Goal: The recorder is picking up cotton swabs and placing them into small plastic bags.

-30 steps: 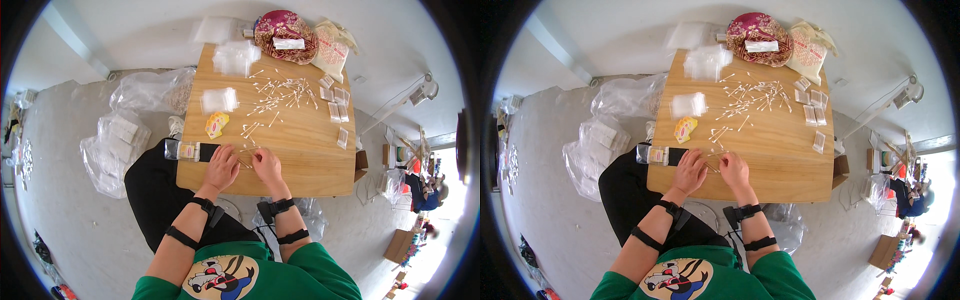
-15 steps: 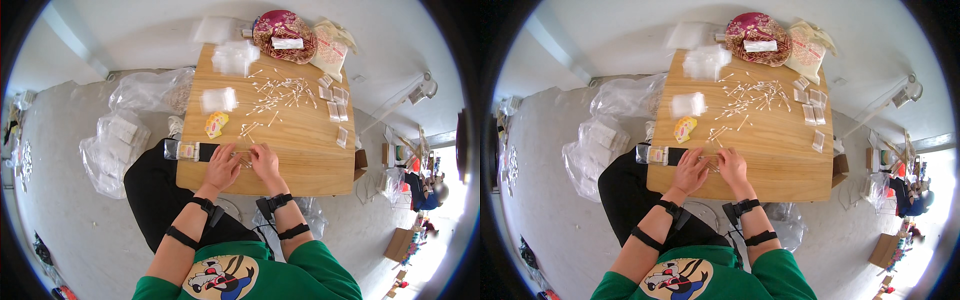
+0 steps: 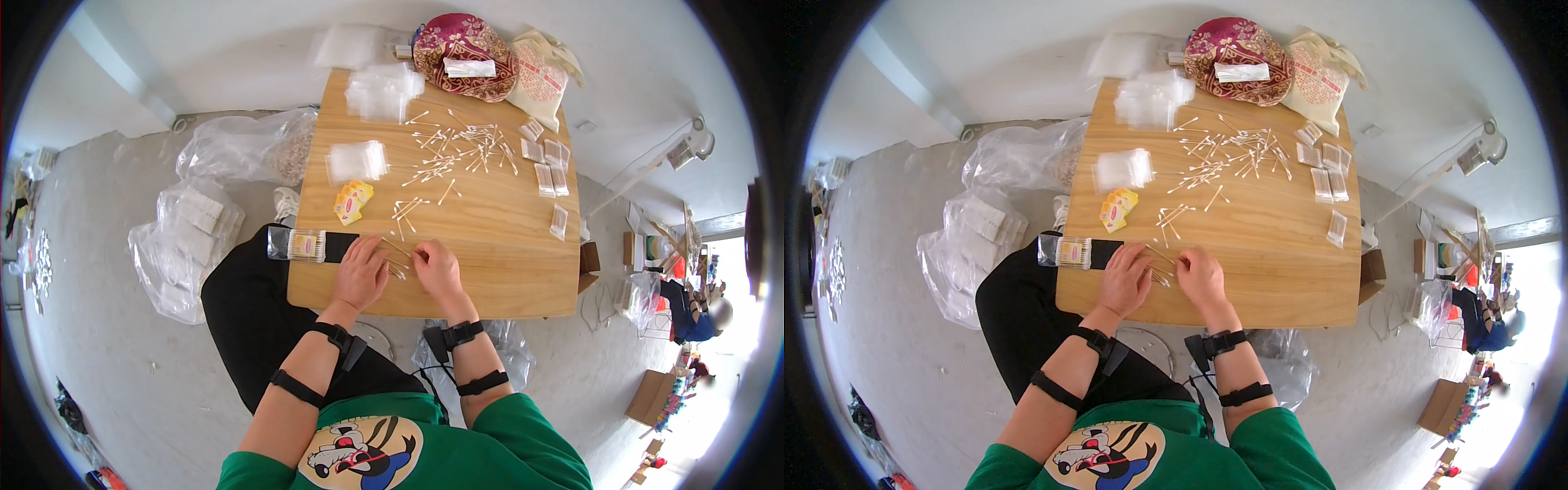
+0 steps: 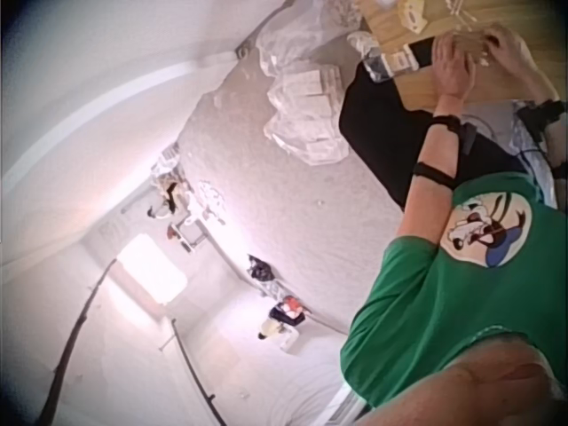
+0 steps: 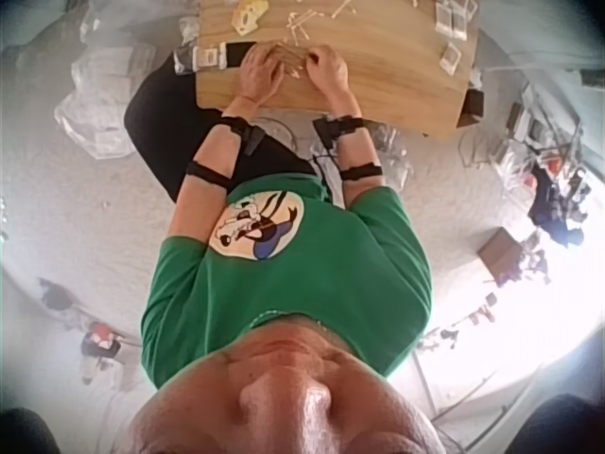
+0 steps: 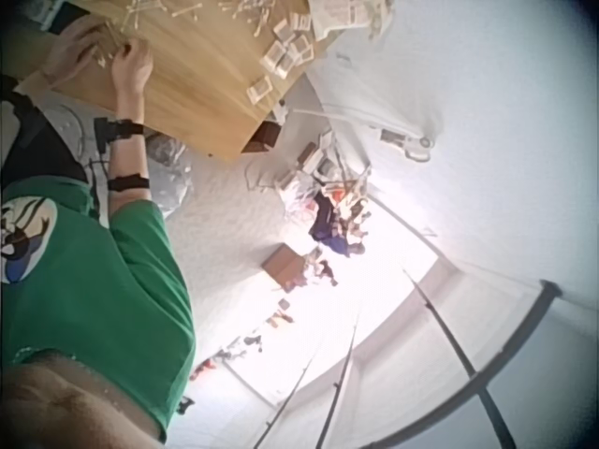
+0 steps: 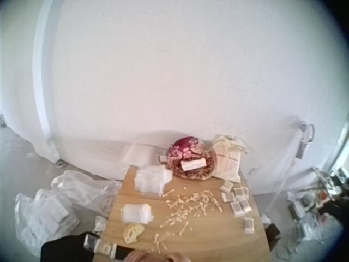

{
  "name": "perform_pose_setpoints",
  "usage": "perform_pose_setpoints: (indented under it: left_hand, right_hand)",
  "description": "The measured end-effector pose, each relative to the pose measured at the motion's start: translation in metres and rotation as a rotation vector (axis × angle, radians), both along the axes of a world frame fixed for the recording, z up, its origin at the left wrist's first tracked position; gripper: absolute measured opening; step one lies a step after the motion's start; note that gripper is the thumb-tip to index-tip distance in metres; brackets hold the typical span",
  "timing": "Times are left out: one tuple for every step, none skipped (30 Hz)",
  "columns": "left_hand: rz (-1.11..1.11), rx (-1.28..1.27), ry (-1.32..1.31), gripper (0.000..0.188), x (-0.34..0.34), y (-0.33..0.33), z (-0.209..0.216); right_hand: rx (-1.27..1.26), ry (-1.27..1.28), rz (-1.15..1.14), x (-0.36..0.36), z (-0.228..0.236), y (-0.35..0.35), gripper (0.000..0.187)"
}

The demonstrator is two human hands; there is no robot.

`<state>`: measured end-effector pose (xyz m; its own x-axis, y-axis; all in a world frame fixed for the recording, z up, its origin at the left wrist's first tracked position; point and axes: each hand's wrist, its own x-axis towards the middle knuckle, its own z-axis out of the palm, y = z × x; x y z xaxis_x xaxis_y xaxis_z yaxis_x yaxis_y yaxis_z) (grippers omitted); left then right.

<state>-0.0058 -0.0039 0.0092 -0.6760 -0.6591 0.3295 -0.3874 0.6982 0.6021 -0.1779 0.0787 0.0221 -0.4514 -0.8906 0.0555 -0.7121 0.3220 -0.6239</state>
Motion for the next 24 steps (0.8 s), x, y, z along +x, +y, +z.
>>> perform_pose_setpoints:
  left_hand:
    - [0.005, -0.003, 0.023, 0.021, 0.000, 0.000, -0.001]
    - [0.010, -0.006, 0.047, 0.020, 0.000, -0.001, -0.002]
    - [0.010, -0.007, 0.047, 0.020, 0.000, -0.001, -0.002]
    - [0.015, -0.003, 0.049, 0.020, 0.000, -0.001, -0.003]
    - [0.020, 0.001, 0.051, 0.019, 0.001, -0.001, -0.004]
    - [0.022, 0.001, 0.051, 0.019, 0.001, -0.001, -0.006]
    - [0.017, 0.005, 0.053, 0.020, 0.002, -0.001, -0.006]
    - [0.013, 0.010, 0.055, 0.021, 0.002, -0.001, -0.007]
    - [0.013, 0.010, 0.054, 0.021, 0.003, -0.001, -0.008]
    - [0.006, 0.012, 0.047, 0.022, 0.003, -0.002, -0.008]
    - [-0.001, 0.014, 0.040, 0.023, 0.003, -0.002, -0.009]
    - [-0.003, 0.014, 0.039, 0.023, 0.003, -0.002, -0.009]
    - [-0.005, 0.016, 0.039, 0.024, 0.003, -0.002, -0.010]
    - [-0.007, 0.019, 0.039, 0.025, 0.003, -0.002, -0.010]
    - [-0.008, 0.019, 0.039, 0.025, 0.003, -0.002, -0.011]
    - [-0.004, 0.022, 0.041, 0.024, 0.003, -0.002, -0.011]
    - [0.000, 0.026, 0.044, 0.024, 0.004, -0.002, -0.011]
    - [0.000, 0.026, 0.044, 0.024, 0.003, -0.002, -0.011]
    - [-0.003, 0.018, 0.047, 0.023, 0.003, -0.003, -0.012]
    - [-0.006, 0.010, 0.049, 0.022, 0.004, -0.003, -0.012]
    - [-0.006, 0.009, 0.049, 0.022, 0.004, -0.003, -0.013]
    - [-0.004, 0.004, 0.052, 0.021, 0.003, -0.003, -0.013]
    - [-0.003, -0.001, 0.054, 0.020, 0.002, -0.002, -0.013]
    - [-0.005, -0.001, 0.054, 0.020, 0.002, -0.002, -0.013]
  right_hand:
    - [0.011, -0.068, -0.039, -0.001, 0.000, -0.001, 0.008]
    - [0.010, -0.068, -0.039, -0.001, 0.000, -0.001, 0.008]
    - [-0.004, -0.034, -0.037, 0.000, 0.000, -0.002, 0.007]
    - [-0.017, -0.002, -0.032, 0.002, 0.002, -0.004, 0.006]
    - [-0.017, -0.003, -0.031, 0.005, 0.004, -0.004, 0.006]
    - [-0.027, 0.007, 0.009, 0.009, 0.006, -0.003, 0.006]
    - [-0.037, 0.016, 0.047, 0.013, 0.008, -0.002, 0.006]
    - [-0.037, 0.015, 0.048, 0.016, 0.007, -0.001, 0.006]
    - [-0.025, 0.035, 0.106, 0.019, 0.006, -0.001, 0.006]
    - [-0.012, 0.056, 0.163, 0.021, 0.005, 0.000, 0.007]
    - [-0.011, 0.055, 0.162, 0.021, 0.005, 0.001, 0.007]
    - [-0.018, 0.072, 0.157, 0.022, 0.004, 0.001, 0.006]
    - [-0.025, 0.088, 0.153, 0.023, 0.003, 0.001, 0.006]
    - [-0.025, 0.088, 0.152, 0.023, 0.001, 0.001, 0.006]
    - [-0.020, 0.100, 0.137, 0.024, 0.000, 0.000, 0.006]
    - [-0.016, 0.112, 0.124, 0.024, -0.001, 0.000, 0.005]
    - [-0.015, 0.112, 0.124, 0.024, -0.001, 0.000, 0.005]
    - [-0.016, 0.100, 0.118, 0.024, -0.001, 0.000, 0.005]
    - [-0.018, 0.088, 0.113, 0.024, 0.000, 0.000, 0.005]
    - [-0.018, 0.088, 0.113, 0.025, -0.001, 0.000, 0.005]
    - [-0.037, 0.097, 0.102, 0.025, -0.001, 0.000, 0.005]
    - [-0.054, 0.106, 0.088, 0.025, -0.002, 0.001, 0.004]
    - [-0.054, 0.106, 0.086, 0.025, -0.003, 0.001, 0.004]
    - [-0.064, 0.109, 0.074, 0.025, -0.004, 0.002, 0.004]
